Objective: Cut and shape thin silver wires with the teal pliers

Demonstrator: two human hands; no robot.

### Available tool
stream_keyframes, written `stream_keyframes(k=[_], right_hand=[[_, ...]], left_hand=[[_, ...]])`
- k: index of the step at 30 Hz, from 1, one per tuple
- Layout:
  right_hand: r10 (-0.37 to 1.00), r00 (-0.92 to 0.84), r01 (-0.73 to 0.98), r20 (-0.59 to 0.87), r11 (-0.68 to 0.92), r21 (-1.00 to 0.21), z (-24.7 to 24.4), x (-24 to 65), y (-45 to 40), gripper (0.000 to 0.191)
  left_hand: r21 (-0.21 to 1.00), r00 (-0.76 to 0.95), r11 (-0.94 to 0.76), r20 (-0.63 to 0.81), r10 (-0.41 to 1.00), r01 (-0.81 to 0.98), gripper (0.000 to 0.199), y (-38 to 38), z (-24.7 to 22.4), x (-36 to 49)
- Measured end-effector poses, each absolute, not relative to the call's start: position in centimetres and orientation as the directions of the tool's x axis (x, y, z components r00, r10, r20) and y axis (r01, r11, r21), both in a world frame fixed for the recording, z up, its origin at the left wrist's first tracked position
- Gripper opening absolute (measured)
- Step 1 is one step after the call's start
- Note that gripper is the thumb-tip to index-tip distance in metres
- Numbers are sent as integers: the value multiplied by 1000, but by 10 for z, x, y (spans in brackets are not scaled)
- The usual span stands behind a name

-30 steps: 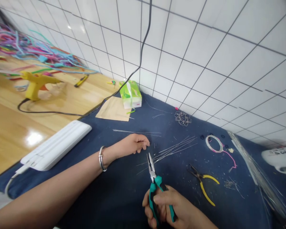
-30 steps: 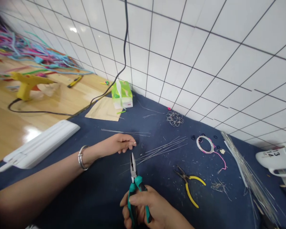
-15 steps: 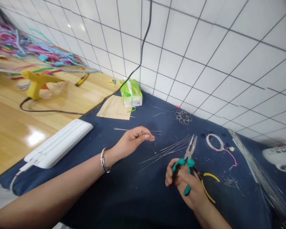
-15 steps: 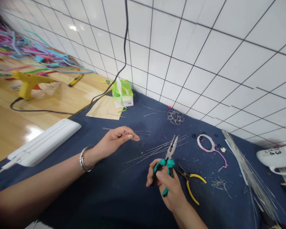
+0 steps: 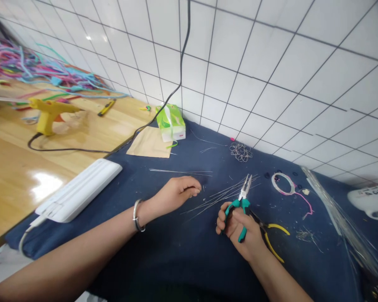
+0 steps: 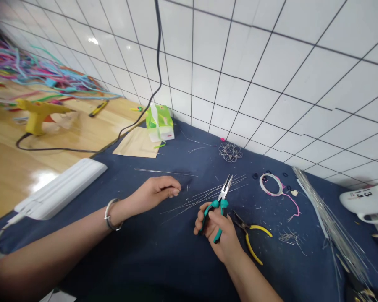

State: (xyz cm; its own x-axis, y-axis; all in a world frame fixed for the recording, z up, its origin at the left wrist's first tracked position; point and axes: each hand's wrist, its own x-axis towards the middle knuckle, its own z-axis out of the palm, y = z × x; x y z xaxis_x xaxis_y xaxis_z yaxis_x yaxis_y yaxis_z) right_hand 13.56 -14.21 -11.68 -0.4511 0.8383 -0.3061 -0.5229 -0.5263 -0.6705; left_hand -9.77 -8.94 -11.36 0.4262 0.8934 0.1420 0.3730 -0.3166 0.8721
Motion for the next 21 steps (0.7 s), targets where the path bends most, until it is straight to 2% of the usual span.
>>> stream_keyframes(k=[3, 5, 21], right_hand=[[816, -469, -537, -337, -567, -625, -119, 138, -137, 22], [811, -473, -543, -344, -576, -611, -120, 139, -135, 22], [824, -439, -607, -359, -566, -557, -120, 141, -134, 20]], left_hand=[[711, 494, -452, 168, 853, 539, 16, -96, -112, -93], [652, 518, -475, 144, 843, 591, 19, -100, -112, -90], [427, 528, -474, -9, 849, 770, 22, -113, -115, -64]])
